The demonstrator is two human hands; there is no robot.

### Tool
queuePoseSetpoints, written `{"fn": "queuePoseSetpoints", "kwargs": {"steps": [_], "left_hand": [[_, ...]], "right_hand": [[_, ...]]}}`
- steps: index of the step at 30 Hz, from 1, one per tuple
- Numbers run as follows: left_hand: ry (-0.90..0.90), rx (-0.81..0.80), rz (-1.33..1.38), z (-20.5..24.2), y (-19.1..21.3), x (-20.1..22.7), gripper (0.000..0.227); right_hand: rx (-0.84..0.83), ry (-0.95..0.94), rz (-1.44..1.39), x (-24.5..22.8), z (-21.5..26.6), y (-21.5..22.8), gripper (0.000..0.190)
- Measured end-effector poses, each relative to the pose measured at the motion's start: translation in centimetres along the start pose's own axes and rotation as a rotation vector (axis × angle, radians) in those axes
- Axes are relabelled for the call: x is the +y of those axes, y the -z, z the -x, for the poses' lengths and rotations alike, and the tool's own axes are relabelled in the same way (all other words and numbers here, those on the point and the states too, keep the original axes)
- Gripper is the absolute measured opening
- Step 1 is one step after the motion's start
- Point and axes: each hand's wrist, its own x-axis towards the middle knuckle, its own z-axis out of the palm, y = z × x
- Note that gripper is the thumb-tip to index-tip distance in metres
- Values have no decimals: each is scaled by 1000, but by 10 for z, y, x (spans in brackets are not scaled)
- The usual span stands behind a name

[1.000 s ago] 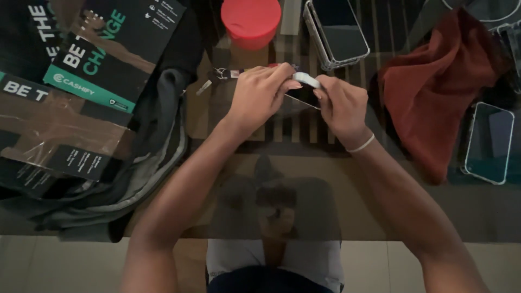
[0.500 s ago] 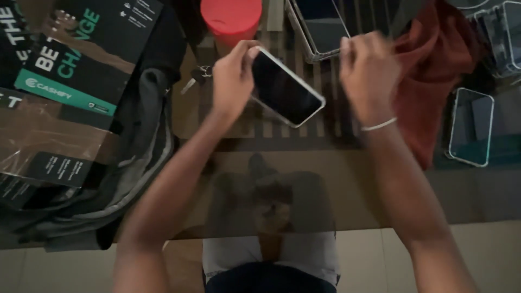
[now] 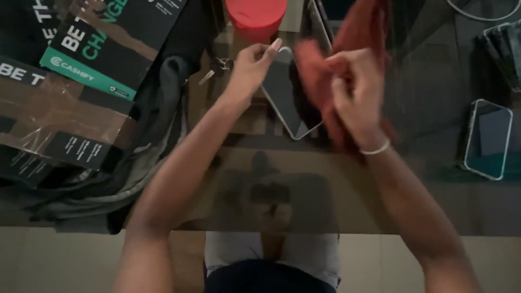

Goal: The recorder cleans multiple mobile phones and their cases using a cloth.

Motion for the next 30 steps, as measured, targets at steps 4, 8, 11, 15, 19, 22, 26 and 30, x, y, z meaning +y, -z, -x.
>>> {"fn": "queuePoseSetpoints", "kwargs": {"steps": [4,8,11,15,19,22,26,30], "left_hand": [[205,-133,451,28,-28,15,75],[257,-355,1043,57,-72,-14,72],[252,-336,1073,64,-82,-19,71],[287,-309,1190,55,-48,-8,80],[272,-450,1224,45,-18,-10,79],[366,-593,1245,51,-28,-4,73],[390,-494,1244,48,-55,-38,60],[295,-448,1219,44,-34,-36,68]], "right_hand": [[8,-170,-125,-10,12,-29,24],[190,-251,-112,10,24,-41,25],[143,-204,-55,-4,23,-39,26],[-264,8,-177,-34,10,-31,17],[-553,153,-198,-20,12,-32,17],[-348,377,64,-8,7,-32,24],[-248,127,154,-6,2,-29,40],[-621,167,-150,23,18,-31,21]]}}
